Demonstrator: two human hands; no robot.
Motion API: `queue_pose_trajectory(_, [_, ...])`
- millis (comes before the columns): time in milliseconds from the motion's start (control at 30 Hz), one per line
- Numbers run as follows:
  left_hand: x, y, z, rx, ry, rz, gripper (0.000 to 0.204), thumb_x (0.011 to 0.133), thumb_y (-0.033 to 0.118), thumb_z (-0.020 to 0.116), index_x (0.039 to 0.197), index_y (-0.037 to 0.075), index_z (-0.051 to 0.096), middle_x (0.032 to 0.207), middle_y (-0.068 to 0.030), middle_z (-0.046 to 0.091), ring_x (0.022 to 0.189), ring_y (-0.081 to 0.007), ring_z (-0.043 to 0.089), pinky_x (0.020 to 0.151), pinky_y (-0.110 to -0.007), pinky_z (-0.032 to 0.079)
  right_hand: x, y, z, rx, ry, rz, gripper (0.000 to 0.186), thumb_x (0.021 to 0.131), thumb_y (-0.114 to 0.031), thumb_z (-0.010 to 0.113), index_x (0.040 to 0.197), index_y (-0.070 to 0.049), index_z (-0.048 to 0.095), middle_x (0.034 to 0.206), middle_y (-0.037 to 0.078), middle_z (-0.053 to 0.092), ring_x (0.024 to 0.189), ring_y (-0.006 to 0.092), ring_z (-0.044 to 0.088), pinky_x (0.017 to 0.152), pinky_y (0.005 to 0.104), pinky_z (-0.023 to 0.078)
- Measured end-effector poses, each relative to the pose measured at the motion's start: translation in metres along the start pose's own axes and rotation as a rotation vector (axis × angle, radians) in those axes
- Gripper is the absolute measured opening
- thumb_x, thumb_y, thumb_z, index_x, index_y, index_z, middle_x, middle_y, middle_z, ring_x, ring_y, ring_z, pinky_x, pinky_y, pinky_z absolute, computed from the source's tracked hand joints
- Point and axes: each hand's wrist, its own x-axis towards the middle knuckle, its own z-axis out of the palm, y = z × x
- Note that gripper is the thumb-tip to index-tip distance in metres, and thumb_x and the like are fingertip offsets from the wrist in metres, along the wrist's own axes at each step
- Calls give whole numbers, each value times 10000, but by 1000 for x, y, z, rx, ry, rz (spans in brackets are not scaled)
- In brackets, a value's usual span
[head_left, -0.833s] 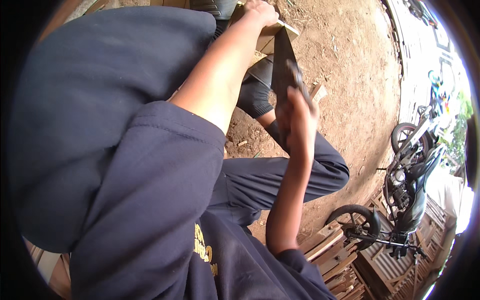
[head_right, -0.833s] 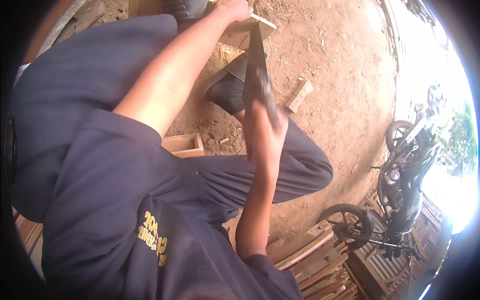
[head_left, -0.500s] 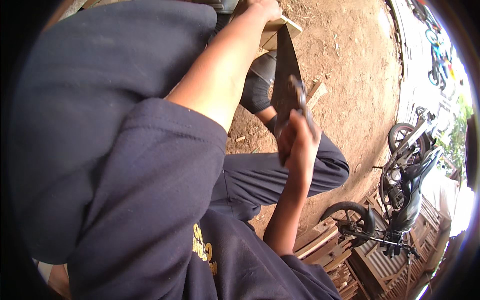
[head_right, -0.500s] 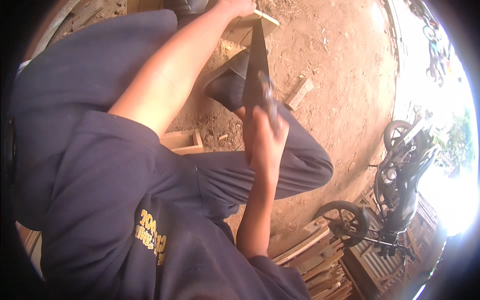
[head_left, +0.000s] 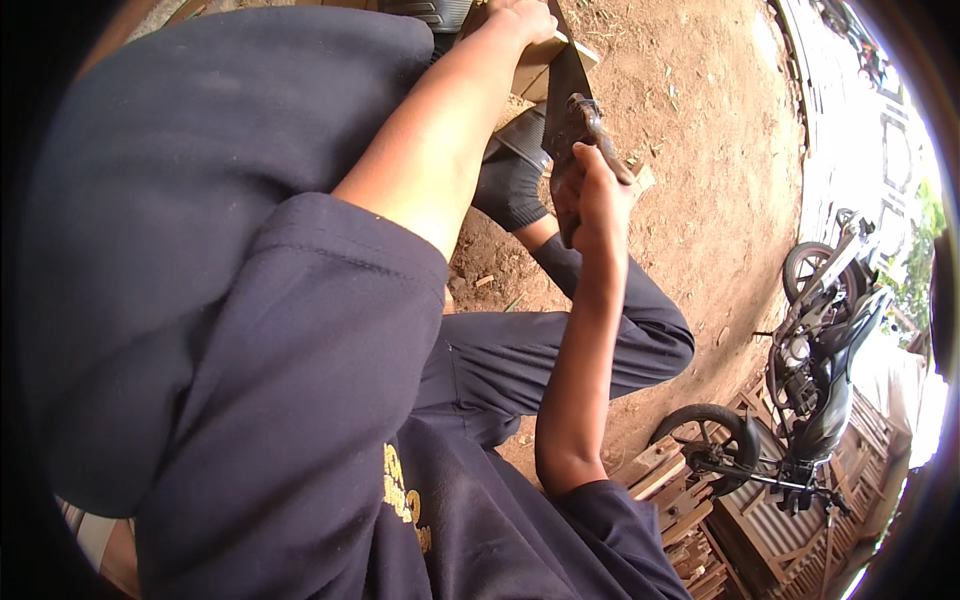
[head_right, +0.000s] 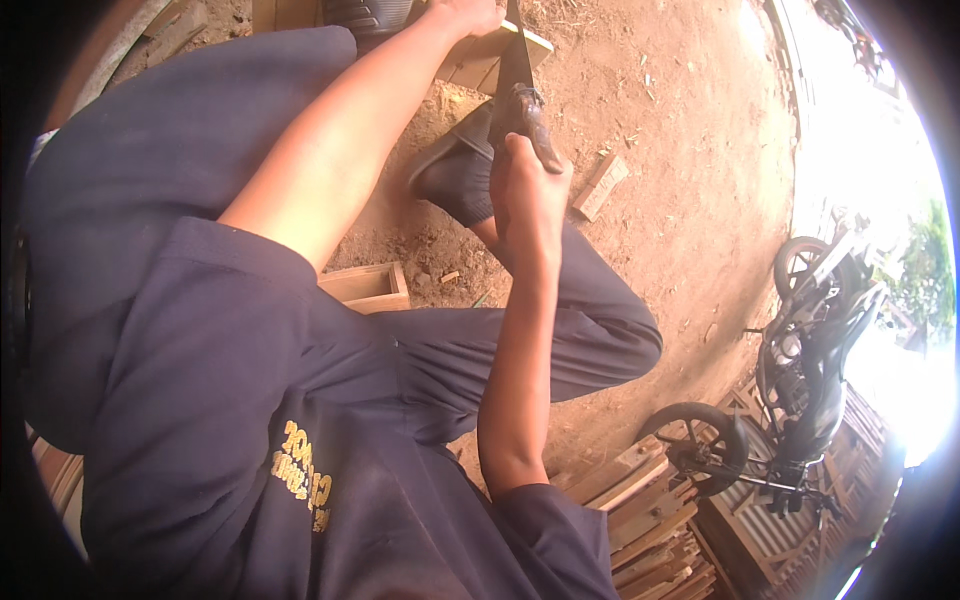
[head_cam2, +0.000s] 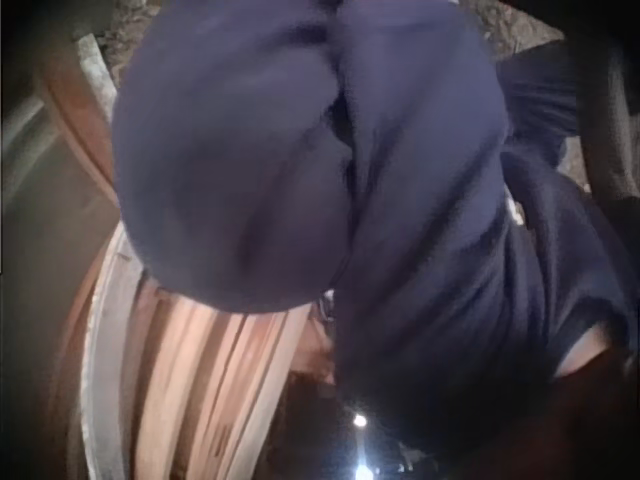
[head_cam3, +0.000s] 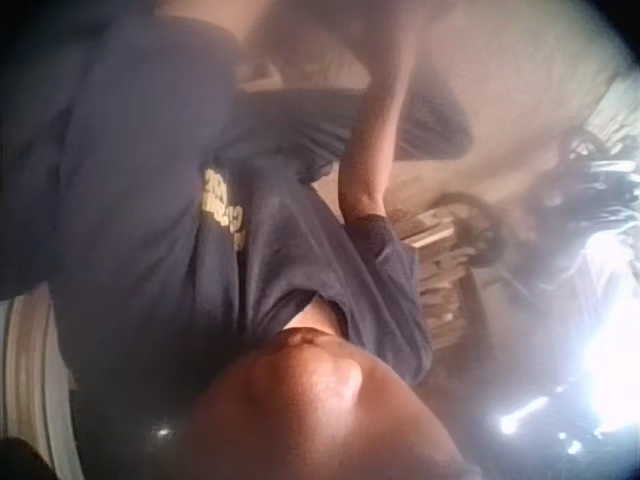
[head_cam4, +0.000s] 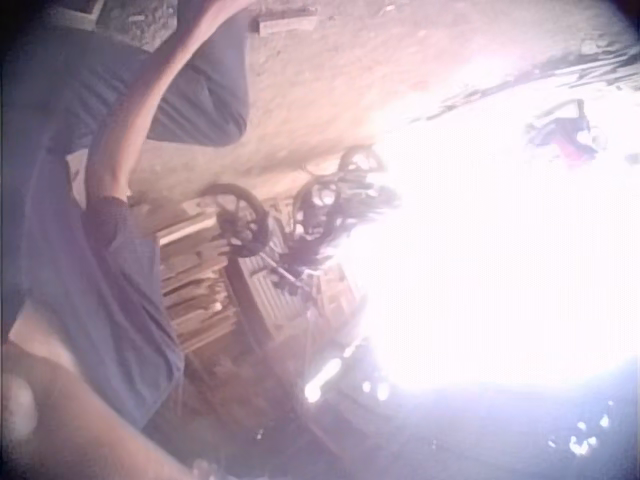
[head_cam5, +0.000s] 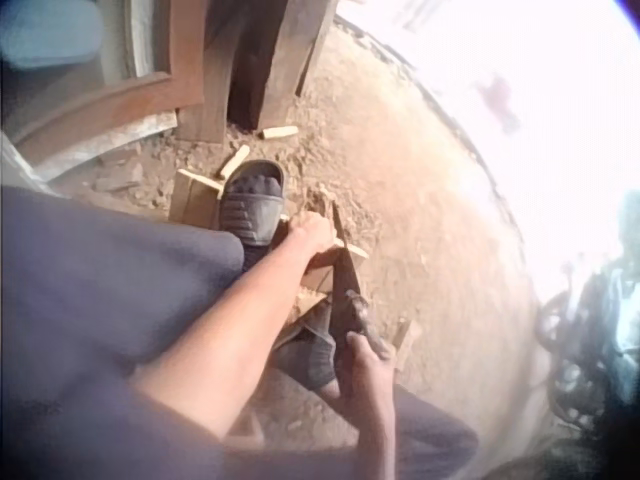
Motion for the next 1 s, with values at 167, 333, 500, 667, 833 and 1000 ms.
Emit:
queue_pose_trajectory(167, [-8,-6,9,5,50,-79,378,873,352,497,1012,99,740,1068,-142,702,1055,-298,656,879,-418,522,-83,28,-31,15,-21,-23,89,898,-128,584,908,-42,604,535,-79,367,385,24,319,357,208,251])
queue_pose_trajectory(333, [0,6,1,-35,5,-23,381,876,366,496,1013,108,740,1068,-132,703,1047,-288,658,871,-418,524,5,9,-11,-91,-59,-43,115,860,-117,599,829,-6,589,621,-19,501,525,32,457,475,218,387])
queue_pose_trajectory(500, [2,-15,7,35,-18,-52,377,892,351,480,1011,108,743,1089,-123,702,1053,-271,661,884,-418,519,-61,16,-15,-31,-34,12,175,879,-97,569,972,31,643,602,-33,499,487,22,431,437,200,338])
queue_pose_trajectory(667, [10,-2,3,-3,5,-63,385,892,359,472,1010,112,743,1089,-133,700,1055,-278,660,878,-419,521,-47,12,-24,9,-84,-5,200,888,-144,578,924,34,663,586,-41,488,484,18,414,424,210,305])
queue_pose_trajectory(833, [-3,0,7,14,0,-27,371,885,341,480,1004,109,744,1077,-129,704,1039,-288,665,875,-414,520,-7,-1,2,-55,-56,-13,197,899,-191,568,891,-10,644,579,-44,480,492,26,402,433,232,310])
queue_pose_trajectory(1000, [0,-3,22,86,-76,22,368,880,337,485,1009,108,743,1077,-129,704,1039,-289,665,874,-413,520,-79,22,-30,45,-67,38,143,901,-117,578,769,-89,532,528,-63,396,377,35,340,341,230,269])
